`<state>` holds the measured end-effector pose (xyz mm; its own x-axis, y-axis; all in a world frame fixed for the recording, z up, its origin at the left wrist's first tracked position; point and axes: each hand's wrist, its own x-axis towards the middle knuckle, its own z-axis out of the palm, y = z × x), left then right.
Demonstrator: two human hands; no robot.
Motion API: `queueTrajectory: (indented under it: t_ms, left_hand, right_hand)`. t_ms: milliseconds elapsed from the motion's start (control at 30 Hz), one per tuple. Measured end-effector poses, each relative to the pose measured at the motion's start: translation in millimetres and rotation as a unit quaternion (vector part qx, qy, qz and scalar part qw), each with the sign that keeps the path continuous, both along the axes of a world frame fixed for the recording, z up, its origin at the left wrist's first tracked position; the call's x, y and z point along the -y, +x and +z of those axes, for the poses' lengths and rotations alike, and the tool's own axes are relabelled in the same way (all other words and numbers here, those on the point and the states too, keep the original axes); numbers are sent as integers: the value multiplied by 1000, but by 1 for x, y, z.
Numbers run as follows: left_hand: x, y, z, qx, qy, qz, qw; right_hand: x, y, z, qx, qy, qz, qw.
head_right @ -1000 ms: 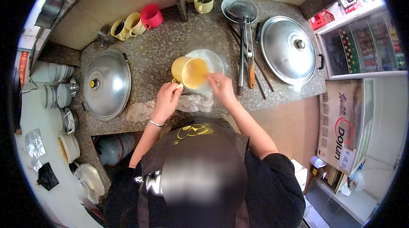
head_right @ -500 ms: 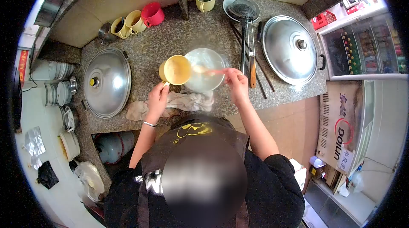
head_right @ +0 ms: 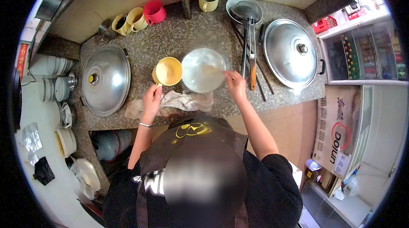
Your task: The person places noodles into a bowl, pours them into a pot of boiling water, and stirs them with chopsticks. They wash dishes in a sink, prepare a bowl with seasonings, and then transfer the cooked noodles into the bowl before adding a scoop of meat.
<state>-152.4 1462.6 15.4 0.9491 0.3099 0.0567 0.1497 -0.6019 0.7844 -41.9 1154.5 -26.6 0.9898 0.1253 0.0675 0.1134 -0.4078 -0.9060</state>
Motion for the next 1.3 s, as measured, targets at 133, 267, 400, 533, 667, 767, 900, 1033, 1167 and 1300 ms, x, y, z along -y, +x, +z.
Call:
queueTrajectory:
  t_ms: [133,267,400,533,667,767,900,1033,1167,1300]
  left_hand:
    - [-2,-2,0,1,6,-2,1000]
    - [-1,0,9,-52,-27,-17,998]
    - [2,13,10,-48,-34,-35,998]
    - [-10,40,-11,-48,-188,-24,981]
    - [-32,91,-46,-13,-265,10,964]
    - [-51,141,-78,-42,-264,28,963]
    - [-63,212,-120,-55,-296,14,954]
    - [-54,262,-139,34,-275,-39,960]
    - [-77,279,-139,-34,-248,-8,968]
    - [-128,283,-124,109,-264,245,926]
  right_hand:
    - [0,4,5,-107,163,-68,978]
    - [-8,2,24,-187,290,-70,936]
    - [-47,3,42,-195,284,60,937]
    - [-67,10,68,-162,237,158,945]
    - [-29,24,48,-171,226,60,957]
    - [7,20,38,-182,213,-41,959]
    - [41,-4,18,-197,165,-110,960]
    - [52,-29,1,-235,133,-121,955]
    - [57,-48,-13,-227,111,-97,963]
    - [66,-55,-27,-237,98,-78,963]
